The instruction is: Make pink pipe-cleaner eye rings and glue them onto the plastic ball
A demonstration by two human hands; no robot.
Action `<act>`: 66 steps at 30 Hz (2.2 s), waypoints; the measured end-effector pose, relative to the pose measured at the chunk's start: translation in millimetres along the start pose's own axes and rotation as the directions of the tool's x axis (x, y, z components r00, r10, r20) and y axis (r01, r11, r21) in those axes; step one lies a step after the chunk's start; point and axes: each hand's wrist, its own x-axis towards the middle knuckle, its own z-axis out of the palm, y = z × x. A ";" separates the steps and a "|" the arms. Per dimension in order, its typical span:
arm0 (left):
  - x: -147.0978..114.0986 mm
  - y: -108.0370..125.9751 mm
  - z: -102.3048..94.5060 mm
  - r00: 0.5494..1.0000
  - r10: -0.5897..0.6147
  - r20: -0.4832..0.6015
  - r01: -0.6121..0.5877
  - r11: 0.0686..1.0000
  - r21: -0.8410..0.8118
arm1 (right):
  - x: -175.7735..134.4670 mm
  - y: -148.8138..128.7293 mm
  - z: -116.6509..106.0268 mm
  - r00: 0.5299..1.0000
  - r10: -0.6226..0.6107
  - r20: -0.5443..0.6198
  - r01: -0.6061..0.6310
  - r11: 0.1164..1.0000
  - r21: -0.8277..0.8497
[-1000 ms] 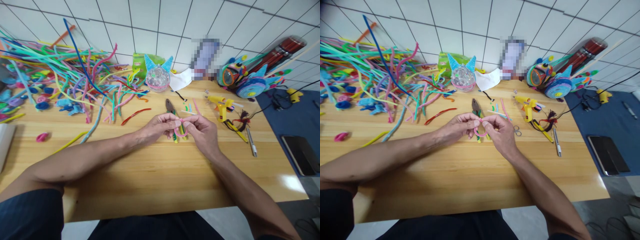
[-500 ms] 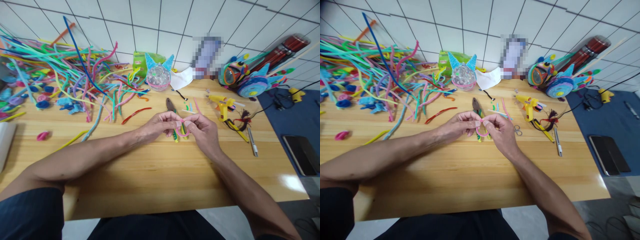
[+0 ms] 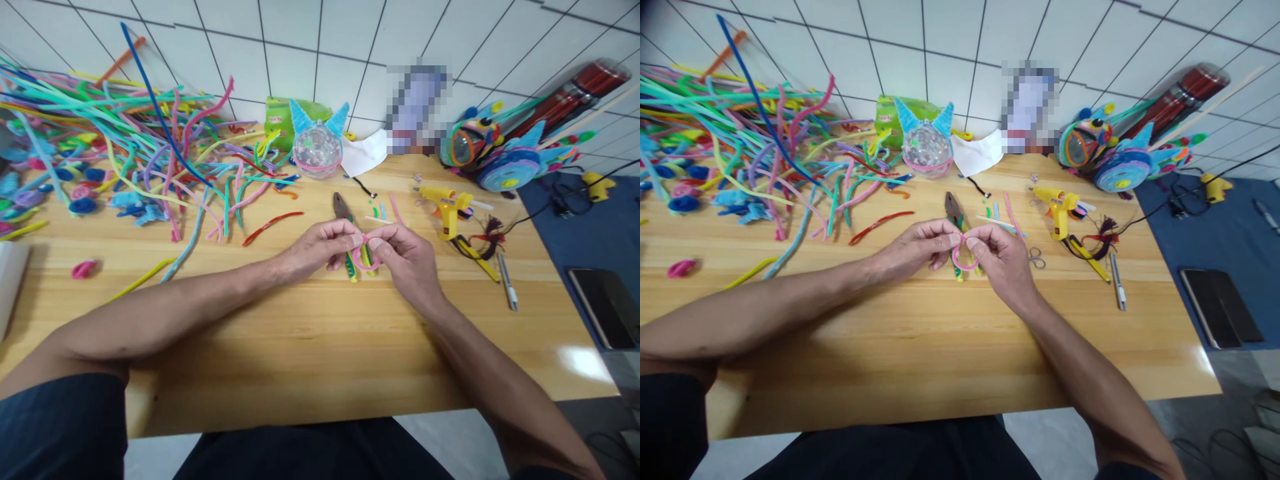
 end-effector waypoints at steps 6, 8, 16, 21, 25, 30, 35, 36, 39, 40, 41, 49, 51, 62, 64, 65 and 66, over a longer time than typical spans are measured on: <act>-0.1 0.6 -1.7 1.000 -0.002 -0.003 0.002 1.000 0.031 | 0.1 2.0 -0.7 1.000 0.008 0.009 -0.008 1.000 0.000; -0.1 1.1 -1.3 1.000 0.020 -0.017 -0.019 0.999 0.044 | 0.4 2.2 -0.5 1.000 0.010 0.011 -0.010 1.000 0.009; 0.6 0.2 0.9 0.995 0.082 -0.053 -0.078 0.994 0.082 | 0.8 3.2 2.9 1.000 0.016 -0.006 -0.016 0.997 0.073; 3.4 -4.0 -1.4 0.993 0.084 -0.083 -0.080 0.995 0.055 | 3.8 2.0 2.3 0.998 0.019 -0.058 -0.017 0.999 0.048; 5.8 -4.8 -3.4 0.994 0.025 -0.104 -0.029 0.999 -0.042 | 8.2 1.6 -6.5 0.996 0.039 -0.077 -0.040 0.999 -0.013; 6.5 -6.5 -5.7 0.994 -0.023 -0.105 0.011 0.993 -0.117 | -1.7 8.1 -37.9 0.995 0.096 -0.041 -0.102 0.974 -0.203; 6.1 -9.3 -7.8 0.993 -0.020 -0.118 0.004 0.991 -0.135 | -19.4 31.4 -91.4 0.949 0.107 -0.295 -0.215 0.906 -0.364; 5.8 -9.2 -7.8 0.994 -0.023 -0.107 0.007 0.990 -0.142 | -19.4 38.2 -102.5 0.923 0.068 -0.378 -0.228 0.888 -0.398; 5.1 -8.1 -7.4 0.997 -0.029 -0.065 0.018 0.987 -0.160 | -10.1 59.4 -130.0 0.850 -0.053 -0.523 -0.272 0.808 -0.523; 4.9 -7.8 -7.1 0.998 -0.028 -0.054 0.019 0.987 -0.160 | -4.5 65.7 -136.5 0.842 -0.073 -0.534 -0.290 0.773 -0.564; 4.8 -7.9 -6.8 0.999 -0.027 -0.044 0.019 0.988 -0.156 | 1.7 71.5 -141.5 0.845 -0.088 -0.528 -0.299 0.740 -0.602; 5.2 -10.9 -6.5 1.000 -0.013 0.020 0.016 0.988 -0.155 | 57.4 90.4 -146.2 0.909 -0.027 -0.416 -0.300 0.650 -0.698; 4.8 -9.5 -6.1 1.000 -0.020 0.014 0.022 0.984 -0.175 | 67.1 88.9 -143.7 0.900 0.037 -0.433 -0.348 0.657 -0.669; 10.2 -1.3 -9.1 0.968 -0.031 -0.248 -0.010 0.987 -0.162 | 35.0 31.4 -114.7 0.896 -0.066 -0.438 -0.078 0.950 -0.302; 11.6 -1.0 -11.7 0.953 -0.024 -0.303 -0.001 0.997 -0.083 | 24.4 20.8 -102.1 0.926 -0.054 -0.374 -0.033 0.974 -0.223; 12.1 -1.4 -13.2 0.950 -0.018 -0.312 0.005 0.999 -0.041 | 19.8 17.0 -96.2 0.941 -0.026 -0.337 -0.036 0.984 -0.177; 12.5 -2.0 -15.0 0.950 -0.012 -0.312 0.012 1.000 -0.001 | 15.8 14.1 -91.1 0.952 0.005 -0.306 -0.047 0.990 -0.129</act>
